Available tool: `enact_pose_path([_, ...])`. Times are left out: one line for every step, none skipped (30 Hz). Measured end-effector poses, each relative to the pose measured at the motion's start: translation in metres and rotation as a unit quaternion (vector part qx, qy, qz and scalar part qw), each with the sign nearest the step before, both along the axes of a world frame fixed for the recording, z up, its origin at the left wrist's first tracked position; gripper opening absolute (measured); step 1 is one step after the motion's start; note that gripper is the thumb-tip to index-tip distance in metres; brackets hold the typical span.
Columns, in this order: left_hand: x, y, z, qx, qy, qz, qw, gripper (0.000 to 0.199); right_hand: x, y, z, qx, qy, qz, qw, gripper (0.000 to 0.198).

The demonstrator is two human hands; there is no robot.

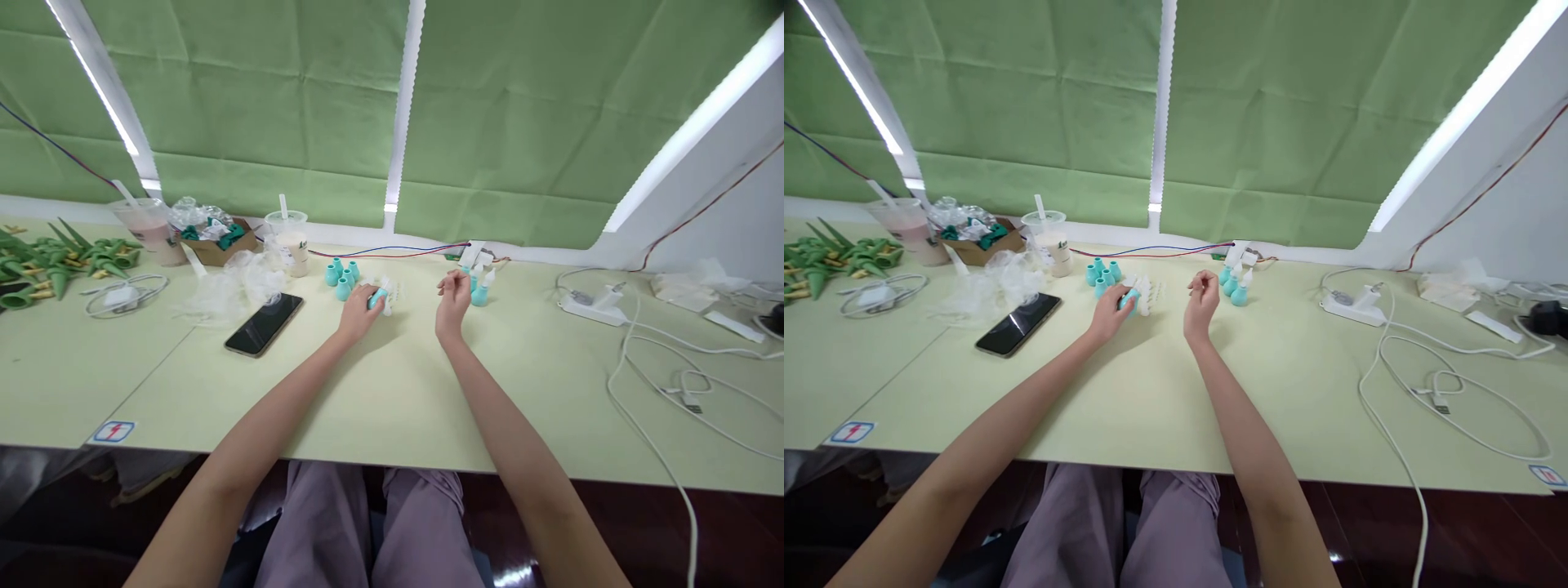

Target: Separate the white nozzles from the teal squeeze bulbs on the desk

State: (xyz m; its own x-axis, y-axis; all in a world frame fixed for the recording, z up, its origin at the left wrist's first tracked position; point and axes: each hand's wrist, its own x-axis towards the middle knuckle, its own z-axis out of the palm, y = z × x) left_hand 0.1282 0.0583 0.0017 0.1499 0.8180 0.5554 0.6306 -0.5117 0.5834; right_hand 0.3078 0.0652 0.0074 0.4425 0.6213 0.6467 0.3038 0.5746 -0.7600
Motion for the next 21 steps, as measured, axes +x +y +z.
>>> enact_pose_path([-0.002, 0.002, -0.001, 0.001, -0.005, 0.009, 1.000, 0.021, 0.005, 0.002, 0.000, -0.008, 0.000, -0.008, 1.000, 0.024])
enact_pose_path([-0.004, 0.003, -0.001, 0.004, -0.007, 0.016, 1.000, 0.022, 0.009, 0.005, -0.003, -0.020, -0.006, -0.009, 1.000, 0.024])
enact_pose_path([-0.005, 0.004, -0.001, 0.007, -0.007, 0.022, 1.000, 0.022, 0.011, 0.007, -0.006, -0.035, -0.016, -0.001, 0.999, 0.024])
enact_pose_path([-0.006, 0.005, -0.001, 0.010, -0.008, 0.026, 1.000, 0.023, 0.013, 0.010, -0.012, -0.057, -0.028, 0.014, 0.998, 0.024])
enact_pose_path([-0.007, 0.005, -0.001, 0.014, -0.007, 0.028, 0.999, 0.024, 0.014, 0.013, -0.019, -0.083, -0.039, 0.033, 0.995, 0.024])
enact_pose_path([-0.008, 0.006, -0.001, 0.016, -0.006, 0.029, 0.999, 0.024, 0.013, 0.016, -0.026, -0.113, -0.051, 0.054, 0.991, 0.023])
enact_pose_path([-0.008, 0.006, -0.001, 0.016, -0.005, 0.029, 0.999, 0.024, 0.012, 0.020, -0.033, -0.144, -0.062, 0.071, 0.985, 0.023])
enact_pose_path([-0.009, 0.007, -0.001, 0.015, -0.003, 0.031, 0.999, 0.024, 0.011, 0.024, -0.039, -0.172, -0.071, 0.082, 0.979, 0.022])
enact_pose_path([-0.010, 0.007, -0.002, 0.013, -0.002, 0.033, 0.999, 0.024, 0.010, 0.028, -0.044, -0.196, -0.079, 0.088, 0.973, 0.021])
enact_pose_path([-0.011, 0.008, -0.002, 0.010, -0.002, 0.036, 0.999, 0.024, 0.009, 0.031, -0.047, -0.216, -0.089, 0.086, 0.969, 0.020])
enact_pose_path([-0.012, 0.009, -0.002, 0.007, -0.003, 0.039, 0.999, 0.024, 0.008, 0.035, -0.049, -0.231, -0.104, 0.080, 0.964, 0.018])
enact_pose_path([-0.014, 0.010, -0.002, 0.005, -0.005, 0.043, 0.999, 0.024, 0.007, 0.038, -0.049, -0.244, -0.125, 0.071, 0.959, 0.015])
enact_pose_path([-0.015, 0.011, -0.002, 0.004, -0.008, 0.046, 0.999, 0.023, 0.007, 0.040, -0.048, -0.257, -0.151, 0.060, 0.953, 0.012])
enact_pose_path([-0.017, 0.012, -0.002, 0.004, -0.012, 0.049, 0.999, 0.023, 0.006, 0.042, -0.047, -0.269, -0.182, 0.046, 0.945, 0.008])
enact_pose_path([-0.018, 0.012, -0.002, 0.005, -0.014, 0.051, 0.999, 0.023, 0.005, 0.044, -0.045, -0.280, -0.210, 0.033, 0.936, 0.005])
enact_pose_path([-0.019, 0.012, -0.001, 0.006, -0.015, 0.054, 0.998, 0.023, 0.005, 0.045, -0.044, -0.288, -0.233, 0.022, 0.929, 0.004])
enact_pose_path([-0.019, 0.012, -0.001, 0.007, -0.015, 0.056, 0.998, 0.023, 0.004, 0.046, -0.043, -0.295, -0.247, 0.012, 0.923, 0.003])
enact_pose_path([-0.020, 0.012, 0.000, 0.008, -0.014, 0.056, 0.998, 0.023, 0.004, 0.047, -0.043, -0.299, -0.252, 0.003, 0.920, 0.003])
enact_pose_path([-0.020, 0.012, 0.000, 0.008, -0.012, 0.057, 0.998, 0.023, 0.003, 0.048, -0.043, -0.300, -0.251, -0.004, 0.920, 0.003])
enact_pose_path([-0.020, 0.011, 0.001, 0.007, -0.010, 0.058, 0.998, 0.022, 0.003, 0.049, -0.045, -0.301, -0.246, -0.008, 0.921, 0.004])
enact_pose_path([-0.020, 0.011, 0.001, 0.005, -0.008, 0.058, 0.998, 0.022, 0.003, 0.049, -0.046, -0.302, -0.239, -0.012, 0.923, 0.004])
